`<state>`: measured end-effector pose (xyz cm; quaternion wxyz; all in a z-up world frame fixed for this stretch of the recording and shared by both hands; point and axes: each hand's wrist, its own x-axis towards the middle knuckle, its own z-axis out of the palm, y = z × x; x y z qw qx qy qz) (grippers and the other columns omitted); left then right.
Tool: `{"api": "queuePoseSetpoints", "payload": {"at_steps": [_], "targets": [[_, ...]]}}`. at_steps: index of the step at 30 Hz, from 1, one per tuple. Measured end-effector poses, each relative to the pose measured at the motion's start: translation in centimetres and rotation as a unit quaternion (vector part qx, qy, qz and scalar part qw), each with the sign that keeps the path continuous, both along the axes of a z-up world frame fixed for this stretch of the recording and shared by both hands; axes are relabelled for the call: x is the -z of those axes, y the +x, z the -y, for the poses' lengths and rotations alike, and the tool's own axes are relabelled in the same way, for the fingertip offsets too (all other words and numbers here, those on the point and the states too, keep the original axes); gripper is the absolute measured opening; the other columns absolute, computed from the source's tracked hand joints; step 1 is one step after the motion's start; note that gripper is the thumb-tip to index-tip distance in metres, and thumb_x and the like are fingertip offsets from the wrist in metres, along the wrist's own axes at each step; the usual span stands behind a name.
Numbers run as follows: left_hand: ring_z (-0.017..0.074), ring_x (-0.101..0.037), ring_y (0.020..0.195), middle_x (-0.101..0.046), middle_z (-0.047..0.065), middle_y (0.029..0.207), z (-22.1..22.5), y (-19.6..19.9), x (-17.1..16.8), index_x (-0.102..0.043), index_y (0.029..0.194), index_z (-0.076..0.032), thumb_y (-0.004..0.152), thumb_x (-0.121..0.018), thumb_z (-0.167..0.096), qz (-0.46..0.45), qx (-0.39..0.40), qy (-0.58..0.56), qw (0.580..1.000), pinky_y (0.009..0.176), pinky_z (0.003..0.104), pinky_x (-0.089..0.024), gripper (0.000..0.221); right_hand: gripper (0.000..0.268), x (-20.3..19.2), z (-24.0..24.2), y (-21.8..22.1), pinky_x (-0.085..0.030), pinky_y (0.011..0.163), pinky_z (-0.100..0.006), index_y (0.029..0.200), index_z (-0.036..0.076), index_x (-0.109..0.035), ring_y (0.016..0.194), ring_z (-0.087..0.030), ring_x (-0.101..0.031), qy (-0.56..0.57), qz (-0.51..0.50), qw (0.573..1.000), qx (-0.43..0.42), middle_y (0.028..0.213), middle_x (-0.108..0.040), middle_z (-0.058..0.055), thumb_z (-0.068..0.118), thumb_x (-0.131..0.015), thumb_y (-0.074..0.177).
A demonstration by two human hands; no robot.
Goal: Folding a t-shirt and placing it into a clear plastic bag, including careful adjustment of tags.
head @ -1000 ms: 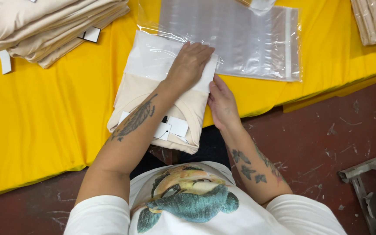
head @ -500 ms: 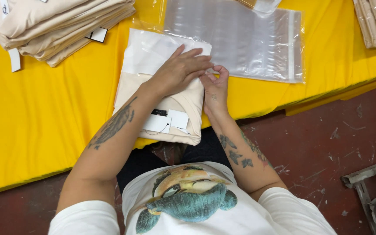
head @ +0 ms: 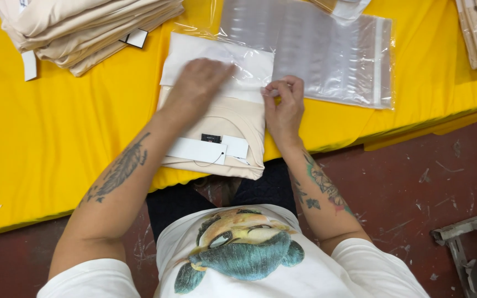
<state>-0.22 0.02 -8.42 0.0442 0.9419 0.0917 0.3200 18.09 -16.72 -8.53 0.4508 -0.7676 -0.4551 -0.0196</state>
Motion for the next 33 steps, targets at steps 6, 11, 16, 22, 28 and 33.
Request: {"api": "queuePoseSetpoints", "payload": {"at_steps": [6, 11, 16, 22, 28, 33], "targets": [[0.0211, -0.058, 0.081, -0.056, 0.000, 0.082, -2.9, -7.2, 1.8, -0.070, 0.091, -0.017, 0.105, -0.062, -0.022, -0.042, -0.088, 0.053, 0.994, 0.073, 0.033, -0.049, 0.017, 0.012, 0.9, 2.0, 1.2, -0.053, 0.084, -0.030, 0.093, 0.019, -0.074, 0.099, -0.018, -0.067, -0.022, 0.243, 0.967, -0.066, 0.097, -0.062, 0.000, 0.024, -0.071, 0.103], [0.0204, -0.060, 0.084, -0.060, 0.001, 0.084, 3.4, -12.3, 0.1, -0.072, 0.094, -0.017, 0.104, -0.063, -0.023, -0.068, -0.087, -0.001, 0.994, 0.076, 0.032, -0.049, 0.015, 0.010, 0.5, 7.4, -0.1, -0.055, 0.085, -0.037, 0.096, 0.015, -0.076, 0.099, -0.024, -0.068, -0.013, 0.298, 0.934, -0.195, 0.095, -0.067, -0.003, 0.020, -0.070, 0.102], [0.0351, -0.061, 0.100, -0.062, 0.013, 0.105, 10.0, -14.8, -4.1, -0.070, 0.119, -0.009, 0.098, -0.069, -0.032, -0.021, -0.080, -0.118, 0.990, 0.084, 0.044, -0.050, 0.030, 0.015, -2.1, 7.8, -1.3, -0.054, 0.088, -0.042, 0.100, 0.011, -0.074, 0.103, -0.031, -0.066, 0.011, 0.275, 0.932, -0.237, 0.107, -0.068, -0.008, 0.026, -0.071, 0.102], [0.0416, -0.061, 0.111, -0.064, 0.020, 0.124, 12.9, -14.7, -4.1, -0.065, 0.135, -0.011, 0.085, -0.079, -0.025, -0.150, -0.105, -0.125, 0.975, 0.082, 0.048, -0.052, 0.054, 0.040, -4.1, 7.6, -6.2, -0.050, 0.085, -0.042, 0.112, 0.014, -0.072, 0.094, -0.029, -0.066, 0.001, 0.266, 0.895, -0.359, 0.102, -0.067, -0.007, 0.051, -0.067, 0.098], [0.0363, -0.067, 0.110, -0.073, 0.018, 0.110, 12.0, -14.7, -7.1, -0.078, 0.109, -0.006, 0.093, -0.067, -0.005, -0.165, -0.055, -0.263, 0.949, 0.086, 0.037, -0.055, 0.019, 0.045, -4.8, 8.7, -6.4, -0.052, 0.086, -0.044, 0.133, 0.009, -0.067, 0.105, -0.035, -0.066, -0.139, 0.239, 0.885, -0.375, 0.113, -0.068, -0.016, 0.026, -0.075, 0.093], [0.0372, -0.071, 0.098, -0.075, 0.015, 0.096, 10.8, -14.3, -10.2, -0.077, 0.105, -0.006, 0.096, -0.073, -0.009, -0.097, -0.052, -0.301, 0.947, 0.086, 0.044, -0.056, 0.011, 0.019, -3.5, 8.3, -4.9, -0.058, 0.079, -0.033, 0.115, 0.011, -0.077, 0.089, -0.026, -0.073, -0.079, 0.156, 0.919, -0.354, 0.094, -0.075, -0.007, 0.016, -0.069, 0.099]]}}
